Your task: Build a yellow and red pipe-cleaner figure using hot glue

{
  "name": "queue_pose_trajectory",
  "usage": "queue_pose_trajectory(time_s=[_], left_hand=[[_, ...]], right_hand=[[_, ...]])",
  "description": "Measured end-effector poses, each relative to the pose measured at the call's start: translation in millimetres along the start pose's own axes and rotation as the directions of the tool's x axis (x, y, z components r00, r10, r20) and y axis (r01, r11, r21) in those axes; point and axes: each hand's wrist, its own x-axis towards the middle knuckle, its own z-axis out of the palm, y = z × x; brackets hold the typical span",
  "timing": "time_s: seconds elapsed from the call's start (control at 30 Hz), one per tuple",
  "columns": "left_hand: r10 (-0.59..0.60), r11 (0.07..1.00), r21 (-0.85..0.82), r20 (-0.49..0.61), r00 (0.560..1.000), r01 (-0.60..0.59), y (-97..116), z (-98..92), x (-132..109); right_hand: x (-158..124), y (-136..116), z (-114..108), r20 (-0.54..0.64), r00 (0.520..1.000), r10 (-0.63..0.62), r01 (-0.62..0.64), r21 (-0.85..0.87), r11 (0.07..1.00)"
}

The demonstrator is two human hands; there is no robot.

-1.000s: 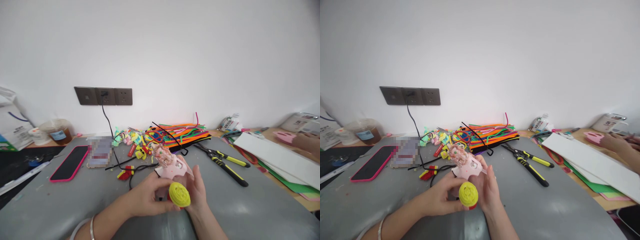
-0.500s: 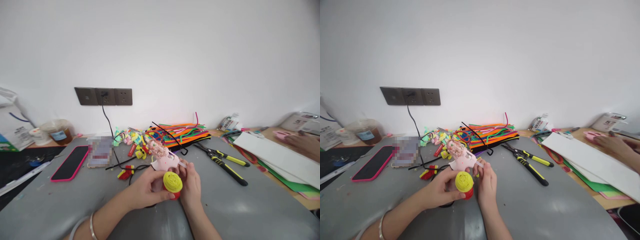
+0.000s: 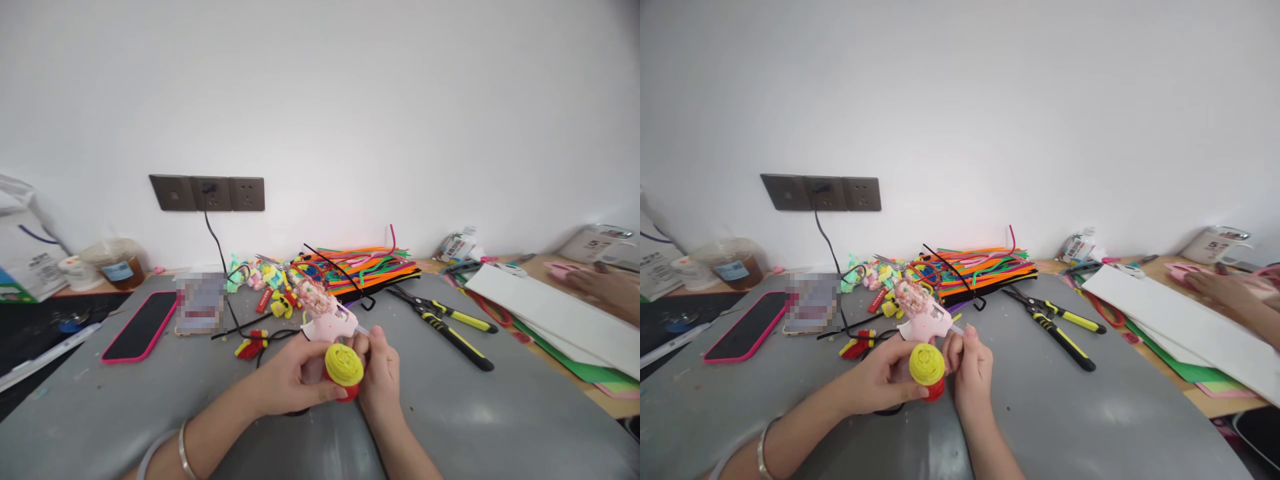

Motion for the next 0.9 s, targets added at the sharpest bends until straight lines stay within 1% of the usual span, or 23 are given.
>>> queue_pose_trajectory(time_s=[0.13, 0.23, 0.37, 0.43, 0.53, 0.63, 0.7, 0.77, 0.83, 0.9], left_hand=[[0.010, 1.000, -0.003, 0.004, 1.000, -0.010, 1, -1.7, 1], [0.002, 0.999, -0.039, -0.004, 1.000, -0.002, 1, -2.5, 2], [0.000, 0.998, -0.059, -0.057, 0.998, -0.003, -1, -1.2, 2], [0.011, 0.998, -0.057, -0.055, 0.998, -0.014, -2, -0.3, 2], [0.039, 0.997, -0.062, -0.018, 0.999, -0.040, -2, 1.2, 1], [0.042, 0.996, -0.082, 0.017, 0.999, -0.041, -3, 2.8, 1], [0.035, 0.996, -0.088, 0.029, 0.999, -0.032, -3, 3.3, 1], [0.044, 0.996, -0.083, 0.012, 0.999, -0.043, -2, 3.2, 2], [0.069, 0.993, -0.092, 0.006, 0.998, -0.068, -1, 2.9, 2], [0.071, 0.991, -0.119, 0.036, 0.997, -0.066, 0, 2.7, 3]], right_hand=[[0, -3, 1, 0.022, 0.999, -0.039, 0.040, -0.040, 0.998], [2, -6, 4, 0.047, 0.999, -0.025, 0.027, -0.047, 0.999], [4, -6, 7, 0.045, 0.995, 0.092, -0.094, 0.041, 0.995], [3, -5, 6, 0.031, 0.988, 0.151, -0.151, 0.010, 0.988], [0, -3, 3, 0.036, 0.965, 0.259, -0.255, -0.087, 0.963], [-3, -6, 3, 0.025, 0.942, 0.336, -0.331, -0.109, 0.937], [-2, -8, 5, 0.041, 0.938, 0.345, -0.338, -0.112, 0.934], [-1, -11, 7, 0.064, 0.942, 0.330, -0.322, -0.113, 0.940], [0, -12, 9, 0.057, 0.952, 0.301, -0.294, -0.108, 0.950], [1, -14, 10, 0.045, 0.952, 0.301, -0.297, -0.088, 0.951]])
